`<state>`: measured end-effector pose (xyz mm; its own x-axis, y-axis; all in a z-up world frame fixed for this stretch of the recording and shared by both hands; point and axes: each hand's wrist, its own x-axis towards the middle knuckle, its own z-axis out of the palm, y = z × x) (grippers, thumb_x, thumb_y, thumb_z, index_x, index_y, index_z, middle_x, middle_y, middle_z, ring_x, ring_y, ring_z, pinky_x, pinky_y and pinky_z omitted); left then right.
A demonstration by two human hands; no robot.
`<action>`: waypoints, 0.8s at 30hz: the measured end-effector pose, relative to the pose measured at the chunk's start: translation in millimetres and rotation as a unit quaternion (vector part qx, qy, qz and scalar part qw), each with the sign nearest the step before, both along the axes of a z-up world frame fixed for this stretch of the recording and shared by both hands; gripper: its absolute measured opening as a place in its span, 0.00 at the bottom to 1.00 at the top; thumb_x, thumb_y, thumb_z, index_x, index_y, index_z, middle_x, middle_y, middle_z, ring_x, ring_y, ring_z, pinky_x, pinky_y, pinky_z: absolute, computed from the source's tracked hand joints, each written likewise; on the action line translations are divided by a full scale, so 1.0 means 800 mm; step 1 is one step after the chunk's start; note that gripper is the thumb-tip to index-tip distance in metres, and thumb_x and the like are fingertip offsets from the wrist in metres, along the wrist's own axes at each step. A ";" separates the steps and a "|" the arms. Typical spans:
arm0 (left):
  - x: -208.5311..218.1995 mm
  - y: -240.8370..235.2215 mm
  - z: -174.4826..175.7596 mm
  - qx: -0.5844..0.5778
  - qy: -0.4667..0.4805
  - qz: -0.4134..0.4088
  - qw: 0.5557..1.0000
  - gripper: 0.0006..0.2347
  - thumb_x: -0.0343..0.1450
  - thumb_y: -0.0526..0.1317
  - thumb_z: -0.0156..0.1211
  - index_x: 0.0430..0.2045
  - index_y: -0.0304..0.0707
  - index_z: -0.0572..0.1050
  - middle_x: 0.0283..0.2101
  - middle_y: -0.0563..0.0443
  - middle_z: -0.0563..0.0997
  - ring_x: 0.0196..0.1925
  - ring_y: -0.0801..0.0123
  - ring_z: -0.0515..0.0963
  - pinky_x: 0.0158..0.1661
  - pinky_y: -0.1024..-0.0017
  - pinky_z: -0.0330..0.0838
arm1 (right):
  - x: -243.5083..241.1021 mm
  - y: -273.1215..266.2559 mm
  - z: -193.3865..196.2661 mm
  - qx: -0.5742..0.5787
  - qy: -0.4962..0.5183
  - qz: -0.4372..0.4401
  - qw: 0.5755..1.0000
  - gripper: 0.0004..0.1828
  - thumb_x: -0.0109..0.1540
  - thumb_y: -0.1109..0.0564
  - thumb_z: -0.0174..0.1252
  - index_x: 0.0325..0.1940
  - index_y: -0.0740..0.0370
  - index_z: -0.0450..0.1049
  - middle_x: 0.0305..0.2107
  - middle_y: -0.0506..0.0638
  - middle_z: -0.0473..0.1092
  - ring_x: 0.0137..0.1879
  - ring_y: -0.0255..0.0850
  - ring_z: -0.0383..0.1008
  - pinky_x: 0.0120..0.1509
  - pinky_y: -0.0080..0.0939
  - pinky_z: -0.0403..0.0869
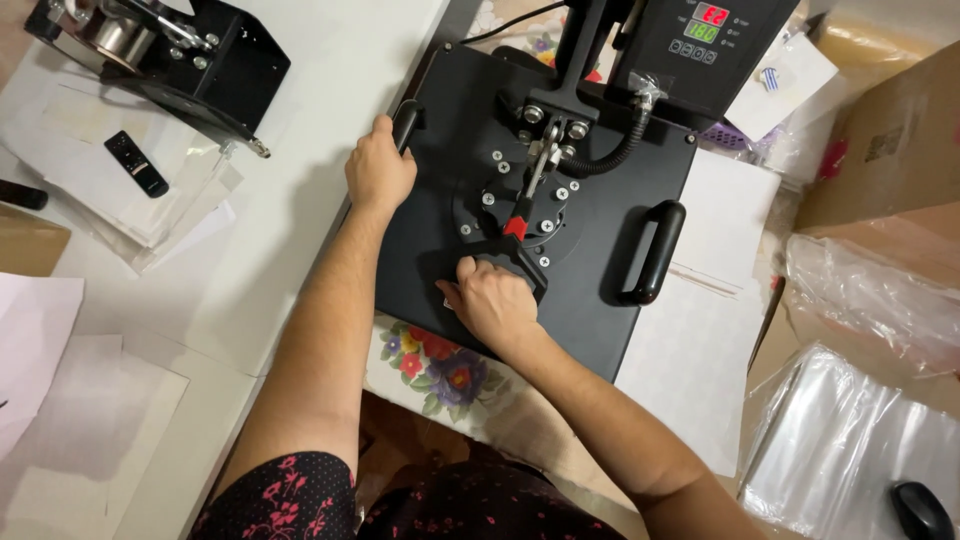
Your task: Aligning a design on a substrate, applying heat with a press machine, and then packing finished items into plastic bags.
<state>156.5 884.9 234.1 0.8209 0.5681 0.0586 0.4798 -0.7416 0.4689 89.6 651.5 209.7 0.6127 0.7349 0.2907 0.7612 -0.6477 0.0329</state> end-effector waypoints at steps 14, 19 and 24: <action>-0.007 0.005 -0.005 -0.111 -0.083 0.017 0.990 0.12 0.65 0.38 0.68 0.39 0.34 0.77 0.28 0.41 0.81 0.39 0.45 0.85 0.38 0.50 0.79 | -0.004 0.004 -0.009 -0.065 -0.112 0.006 0.992 0.24 0.55 0.32 0.61 0.29 0.50 0.63 0.17 0.41 0.60 0.20 0.38 0.71 0.22 0.35 0.71; -0.004 0.011 -0.011 -0.111 -0.095 0.016 0.989 0.14 0.65 0.38 0.71 0.41 0.33 0.77 0.35 0.32 0.82 0.45 0.38 0.83 0.43 0.46 0.78 | -0.006 0.007 -0.002 -0.075 -0.132 0.001 0.988 0.26 0.52 0.31 0.62 0.30 0.51 0.63 0.18 0.41 0.59 0.21 0.38 0.70 0.22 0.36 0.71; -0.005 0.014 -0.027 -0.107 -0.093 -0.002 0.990 0.15 0.65 0.39 0.72 0.41 0.35 0.77 0.37 0.34 0.82 0.46 0.40 0.83 0.44 0.47 0.78 | -0.009 0.004 -0.006 -0.069 -0.068 -0.006 0.995 0.27 0.52 0.31 0.63 0.34 0.54 0.65 0.20 0.43 0.63 0.24 0.41 0.73 0.25 0.40 0.74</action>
<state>152.5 896.2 212.2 0.8097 0.5802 0.0887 0.3666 -0.6180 0.6955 82.4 654.8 205.0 0.5826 0.7672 0.2682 0.7363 -0.6379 0.2255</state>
